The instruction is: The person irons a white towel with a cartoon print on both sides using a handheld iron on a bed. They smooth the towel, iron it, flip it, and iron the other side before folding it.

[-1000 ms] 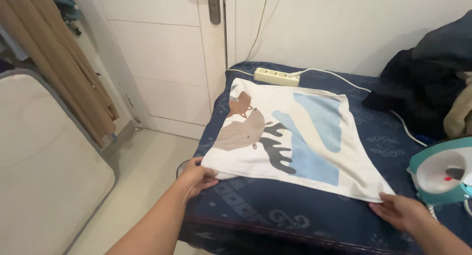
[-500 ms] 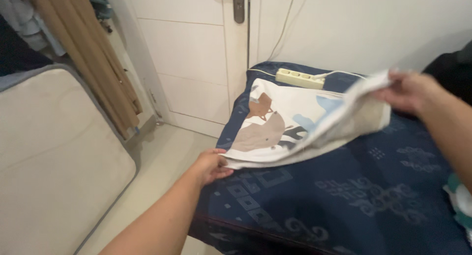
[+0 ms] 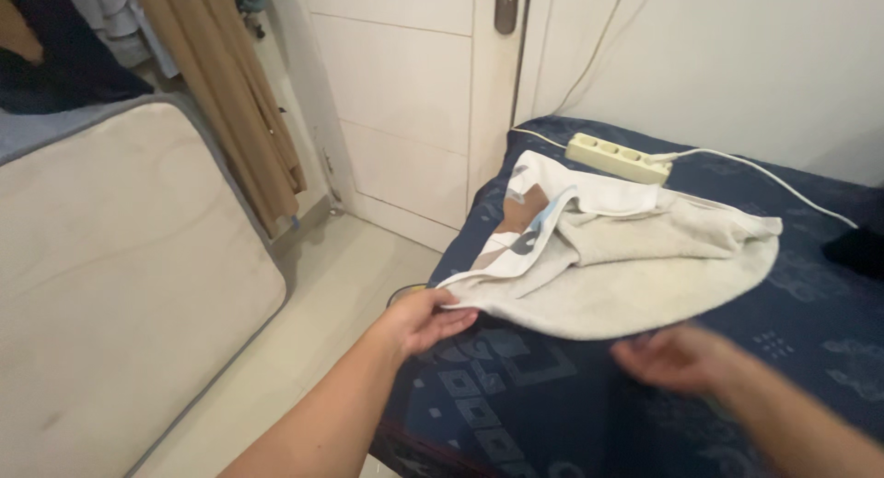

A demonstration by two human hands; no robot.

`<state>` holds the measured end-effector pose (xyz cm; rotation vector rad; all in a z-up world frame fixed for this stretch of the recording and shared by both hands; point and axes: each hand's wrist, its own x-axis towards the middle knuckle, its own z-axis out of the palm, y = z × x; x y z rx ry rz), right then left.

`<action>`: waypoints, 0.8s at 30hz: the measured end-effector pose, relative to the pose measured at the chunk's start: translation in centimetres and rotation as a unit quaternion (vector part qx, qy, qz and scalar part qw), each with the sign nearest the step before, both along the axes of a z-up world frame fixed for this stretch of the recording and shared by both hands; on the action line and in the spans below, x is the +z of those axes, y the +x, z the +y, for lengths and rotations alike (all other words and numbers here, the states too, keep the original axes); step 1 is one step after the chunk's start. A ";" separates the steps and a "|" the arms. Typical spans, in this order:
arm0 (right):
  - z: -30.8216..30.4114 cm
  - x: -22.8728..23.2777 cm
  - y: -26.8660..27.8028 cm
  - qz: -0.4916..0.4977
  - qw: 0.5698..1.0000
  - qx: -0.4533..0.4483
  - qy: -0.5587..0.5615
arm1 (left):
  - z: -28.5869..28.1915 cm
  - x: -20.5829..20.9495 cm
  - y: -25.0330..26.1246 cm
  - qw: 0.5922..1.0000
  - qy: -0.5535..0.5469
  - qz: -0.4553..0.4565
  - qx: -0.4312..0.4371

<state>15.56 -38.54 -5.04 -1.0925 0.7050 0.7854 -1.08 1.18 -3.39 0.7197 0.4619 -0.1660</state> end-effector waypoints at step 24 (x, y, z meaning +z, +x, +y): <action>6.7 -2.0 4.3 -0.038 0.940 -0.252 0.229 | 1.1 2.9 -0.6 0.991 -0.062 -0.029 0.116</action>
